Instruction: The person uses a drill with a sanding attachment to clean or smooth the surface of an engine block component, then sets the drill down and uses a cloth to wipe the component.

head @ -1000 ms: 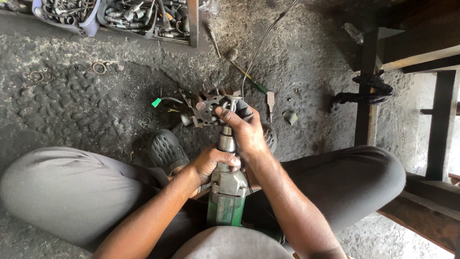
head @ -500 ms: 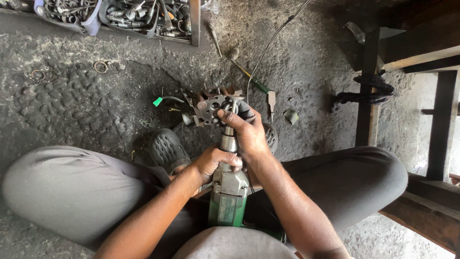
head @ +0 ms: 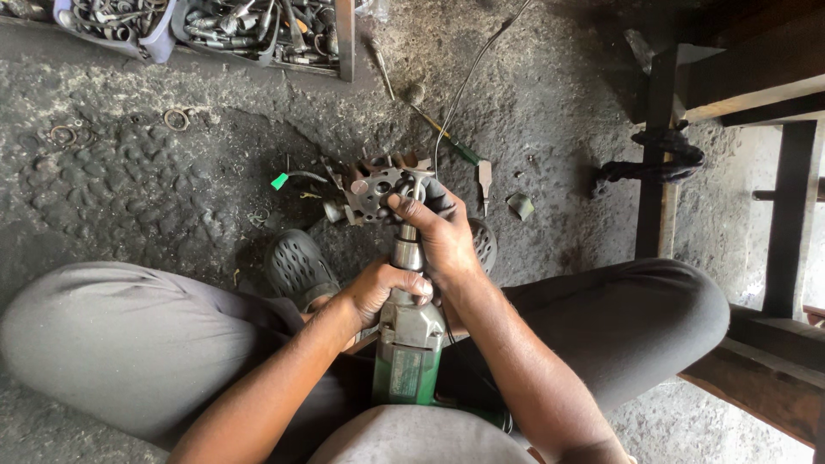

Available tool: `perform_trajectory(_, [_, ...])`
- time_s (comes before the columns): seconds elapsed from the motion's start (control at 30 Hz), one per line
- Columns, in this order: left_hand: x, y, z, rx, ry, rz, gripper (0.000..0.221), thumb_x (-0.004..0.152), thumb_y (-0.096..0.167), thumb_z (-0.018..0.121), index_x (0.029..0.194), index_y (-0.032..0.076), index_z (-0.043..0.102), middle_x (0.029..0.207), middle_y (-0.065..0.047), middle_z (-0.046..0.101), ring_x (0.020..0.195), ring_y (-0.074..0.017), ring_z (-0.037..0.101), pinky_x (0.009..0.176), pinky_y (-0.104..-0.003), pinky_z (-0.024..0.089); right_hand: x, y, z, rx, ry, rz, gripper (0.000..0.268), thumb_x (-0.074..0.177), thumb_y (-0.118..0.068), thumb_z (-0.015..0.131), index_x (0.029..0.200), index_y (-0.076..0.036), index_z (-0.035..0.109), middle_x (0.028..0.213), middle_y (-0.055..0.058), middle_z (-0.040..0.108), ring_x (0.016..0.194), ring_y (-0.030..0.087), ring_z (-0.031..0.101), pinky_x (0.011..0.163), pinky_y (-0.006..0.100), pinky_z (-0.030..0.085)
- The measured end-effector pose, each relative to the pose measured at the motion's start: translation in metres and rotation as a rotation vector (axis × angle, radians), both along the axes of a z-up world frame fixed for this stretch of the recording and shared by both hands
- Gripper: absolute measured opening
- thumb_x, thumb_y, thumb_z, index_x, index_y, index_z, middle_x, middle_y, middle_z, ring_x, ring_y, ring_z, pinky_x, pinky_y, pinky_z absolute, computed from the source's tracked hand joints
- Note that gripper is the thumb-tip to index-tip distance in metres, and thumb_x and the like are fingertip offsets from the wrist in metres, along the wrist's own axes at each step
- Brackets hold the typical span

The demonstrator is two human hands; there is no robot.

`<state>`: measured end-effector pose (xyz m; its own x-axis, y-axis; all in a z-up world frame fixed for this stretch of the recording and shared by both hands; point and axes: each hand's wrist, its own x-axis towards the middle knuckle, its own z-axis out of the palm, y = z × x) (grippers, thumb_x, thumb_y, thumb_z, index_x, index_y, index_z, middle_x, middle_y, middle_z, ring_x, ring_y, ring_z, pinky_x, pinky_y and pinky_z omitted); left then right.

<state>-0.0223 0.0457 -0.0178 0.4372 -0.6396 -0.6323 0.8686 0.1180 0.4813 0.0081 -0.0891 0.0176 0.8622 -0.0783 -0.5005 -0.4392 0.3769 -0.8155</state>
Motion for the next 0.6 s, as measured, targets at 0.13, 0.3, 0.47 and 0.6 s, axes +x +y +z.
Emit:
perform_trajectory(0.13, [0.001, -0.001, 0.006, 0.005, 0.02, 0.009, 0.034, 0.064, 0.015, 0.073, 0.095, 0.003, 0.067, 0.076, -0.008, 0.069, 0.067, -0.0189, 0.067, 0.067, -0.033, 0.058, 0.001, -0.001, -0.005, -0.02, -0.024, -0.005, 0.025, 0.087, -0.013, 0.079, 0.109, -0.004, 0.071, 0.095, 0.003, 0.074, 0.086, 0.012, 0.067, 0.079, 0.029, 0.055])
perform_trajectory(0.3, [0.003, -0.001, 0.01, 0.011, 0.021, -0.004, 0.037, 0.062, 0.017, 0.073, 0.097, 0.005, 0.067, 0.077, -0.007, 0.069, 0.069, -0.0184, 0.068, 0.069, -0.033, 0.058, 0.001, -0.001, -0.01, -0.03, -0.077, 0.002, 0.025, 0.09, -0.013, 0.078, 0.112, -0.004, 0.07, 0.097, 0.003, 0.073, 0.089, 0.012, 0.066, 0.083, 0.029, 0.054])
perform_trajectory(0.47, [0.001, -0.001, 0.004, 0.05, 0.02, -0.021, 0.035, 0.064, 0.018, 0.074, 0.094, 0.003, 0.067, 0.076, -0.008, 0.069, 0.068, -0.0188, 0.068, 0.069, -0.033, 0.058, 0.002, -0.001, -0.004, -0.093, -0.05, 0.018, 0.026, 0.09, -0.015, 0.077, 0.113, -0.004, 0.07, 0.097, 0.003, 0.074, 0.089, 0.012, 0.067, 0.084, 0.029, 0.055])
perform_trajectory(0.6, [0.001, -0.004, -0.006, 0.009, -0.006, -0.006, 0.034, 0.062, 0.017, 0.076, 0.092, 0.004, 0.067, 0.075, -0.008, 0.07, 0.067, -0.0191, 0.068, 0.068, -0.033, 0.058, 0.006, 0.0, 0.001, -0.043, -0.087, -0.013, 0.033, 0.087, -0.014, 0.077, 0.118, -0.006, 0.068, 0.097, 0.003, 0.074, 0.088, 0.012, 0.069, 0.083, 0.029, 0.058])
